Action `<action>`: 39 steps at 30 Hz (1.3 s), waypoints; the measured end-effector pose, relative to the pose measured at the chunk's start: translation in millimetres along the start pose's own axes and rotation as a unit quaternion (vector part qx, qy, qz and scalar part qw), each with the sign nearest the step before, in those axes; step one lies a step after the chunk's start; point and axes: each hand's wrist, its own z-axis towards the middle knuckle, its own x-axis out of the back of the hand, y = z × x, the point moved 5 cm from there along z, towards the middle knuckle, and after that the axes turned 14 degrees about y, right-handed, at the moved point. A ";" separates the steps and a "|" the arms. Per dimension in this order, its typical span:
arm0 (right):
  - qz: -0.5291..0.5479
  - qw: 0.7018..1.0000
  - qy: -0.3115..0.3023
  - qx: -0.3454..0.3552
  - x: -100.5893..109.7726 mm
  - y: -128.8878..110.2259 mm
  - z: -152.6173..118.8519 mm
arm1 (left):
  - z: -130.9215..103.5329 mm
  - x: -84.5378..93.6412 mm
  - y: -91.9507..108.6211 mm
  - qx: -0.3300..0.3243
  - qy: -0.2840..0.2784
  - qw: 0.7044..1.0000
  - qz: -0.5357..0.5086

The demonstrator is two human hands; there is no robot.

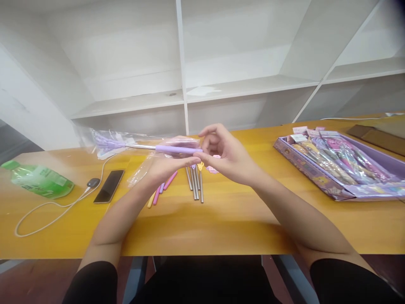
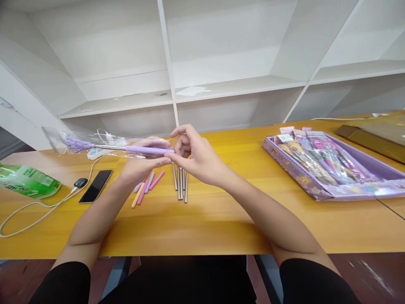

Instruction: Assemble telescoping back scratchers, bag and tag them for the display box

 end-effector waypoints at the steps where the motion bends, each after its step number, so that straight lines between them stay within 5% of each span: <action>1: 0.008 1.000 -0.010 -0.005 -0.7 0.2 0.2 | 0.0 1.8 1.0 -0.006 0.003 1.000 0.012; 3: 0.022 0.999 -0.027 -0.016 -1.9 1.4 1.0 | -0.5 3.1 5.6 -0.015 -0.003 0.999 0.029; 7: 0.018 0.999 -0.020 -0.033 -1.5 6.5 3.5 | -2.9 -4.0 15.5 -0.002 -0.103 0.993 0.053; 13: -0.110 0.991 -0.068 0.026 -1.0 6.4 5.0 | -1.6 -7.3 14.2 0.010 -0.184 0.981 0.057; 19: -0.014 0.988 -0.154 -0.002 -5.9 13.3 7.4 | 0.3 -4.7 10.0 0.011 -0.187 0.982 0.028; 26: 0.170 0.960 -0.216 -0.060 -19.4 18.7 4.1 | -7.2 -7.7 27.4 -0.001 -0.207 0.978 -0.008; 31: 0.098 0.967 -0.229 -0.055 -11.8 21.9 6.4 | -3.4 -0.5 39.1 -0.029 -0.228 0.972 0.045; 34: 0.008 0.973 -0.228 -0.039 -3.6 25.0 10.9 | 10.8 17.6 40.3 -0.060 -0.165 0.981 0.080; 39: -0.099 0.944 -0.314 -0.007 -14.7 43.6 7.4 | 42.1 59.9 30.3 -0.056 0.050 0.997 0.024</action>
